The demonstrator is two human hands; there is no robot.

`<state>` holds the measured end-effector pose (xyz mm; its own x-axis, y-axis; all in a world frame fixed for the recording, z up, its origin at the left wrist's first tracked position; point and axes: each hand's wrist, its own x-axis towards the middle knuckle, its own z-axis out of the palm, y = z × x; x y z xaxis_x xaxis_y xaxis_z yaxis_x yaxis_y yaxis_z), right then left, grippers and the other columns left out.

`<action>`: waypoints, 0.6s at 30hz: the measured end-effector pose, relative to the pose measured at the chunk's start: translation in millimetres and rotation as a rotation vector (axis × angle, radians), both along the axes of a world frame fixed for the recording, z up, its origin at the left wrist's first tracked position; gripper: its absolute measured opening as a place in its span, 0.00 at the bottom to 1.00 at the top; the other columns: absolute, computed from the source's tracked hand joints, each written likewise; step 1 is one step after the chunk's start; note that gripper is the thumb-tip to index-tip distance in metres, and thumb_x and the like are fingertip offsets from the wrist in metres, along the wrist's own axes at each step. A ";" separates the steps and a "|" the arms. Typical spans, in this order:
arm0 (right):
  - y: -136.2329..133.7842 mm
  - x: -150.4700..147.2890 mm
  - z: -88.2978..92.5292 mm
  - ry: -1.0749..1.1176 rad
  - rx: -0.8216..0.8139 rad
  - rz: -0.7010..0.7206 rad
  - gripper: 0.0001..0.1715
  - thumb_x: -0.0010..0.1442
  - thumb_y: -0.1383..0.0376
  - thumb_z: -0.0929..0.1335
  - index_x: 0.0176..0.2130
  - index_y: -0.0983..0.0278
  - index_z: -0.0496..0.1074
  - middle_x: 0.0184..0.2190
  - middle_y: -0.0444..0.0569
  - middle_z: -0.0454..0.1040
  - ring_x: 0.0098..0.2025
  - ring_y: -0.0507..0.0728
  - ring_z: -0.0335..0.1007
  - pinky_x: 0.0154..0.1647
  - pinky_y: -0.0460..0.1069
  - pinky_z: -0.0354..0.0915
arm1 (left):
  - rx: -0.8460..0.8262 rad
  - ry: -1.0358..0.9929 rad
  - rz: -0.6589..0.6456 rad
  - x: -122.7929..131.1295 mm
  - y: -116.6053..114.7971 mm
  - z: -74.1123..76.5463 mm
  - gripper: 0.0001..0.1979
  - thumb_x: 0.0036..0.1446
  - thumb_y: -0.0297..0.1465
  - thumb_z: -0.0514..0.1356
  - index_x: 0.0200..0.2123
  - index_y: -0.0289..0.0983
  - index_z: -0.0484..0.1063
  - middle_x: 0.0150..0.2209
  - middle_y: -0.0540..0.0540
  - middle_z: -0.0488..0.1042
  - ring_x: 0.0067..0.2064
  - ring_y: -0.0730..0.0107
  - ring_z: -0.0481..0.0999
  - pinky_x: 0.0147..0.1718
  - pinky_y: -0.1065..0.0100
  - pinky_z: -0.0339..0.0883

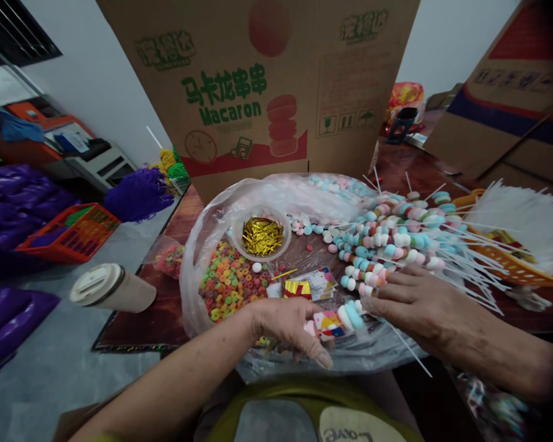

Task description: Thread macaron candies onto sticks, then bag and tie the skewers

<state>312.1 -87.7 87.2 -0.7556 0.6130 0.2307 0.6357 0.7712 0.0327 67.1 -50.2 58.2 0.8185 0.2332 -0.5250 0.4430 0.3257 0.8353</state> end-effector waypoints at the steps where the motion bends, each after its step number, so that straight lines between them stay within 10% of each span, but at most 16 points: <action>1: -0.5 -0.4 1.3 -0.008 0.022 0.007 0.14 0.59 0.70 0.58 0.39 0.61 0.69 0.28 0.47 0.71 0.31 0.55 0.60 0.35 0.52 0.50 | 0.003 -0.010 -0.006 2.1 0.7 0.7 0.20 0.30 0.39 0.69 0.26 0.36 0.66 0.22 0.54 0.65 0.21 0.78 0.62 0.18 0.74 0.60; 9: -8.5 -5.0 -12.2 -0.044 -0.005 -0.013 0.13 0.53 0.75 0.59 0.34 0.61 0.68 0.24 0.45 0.69 0.28 0.53 0.61 0.32 0.50 0.49 | 0.827 0.166 0.030 26.1 -9.4 1.4 0.10 0.42 0.35 0.62 0.29 0.37 0.71 0.22 0.53 0.68 0.26 0.73 0.66 0.23 0.76 0.56; 18: -10.0 -24.2 -28.2 -0.078 -0.130 -0.151 0.11 0.48 0.76 0.62 0.28 0.62 0.67 0.18 0.42 0.66 0.19 0.50 0.58 0.22 0.49 0.37 | 0.976 0.269 -0.016 36.3 -9.4 5.5 0.24 0.41 0.43 0.61 0.43 0.41 0.68 0.33 0.47 0.74 0.33 0.63 0.72 0.25 0.71 0.59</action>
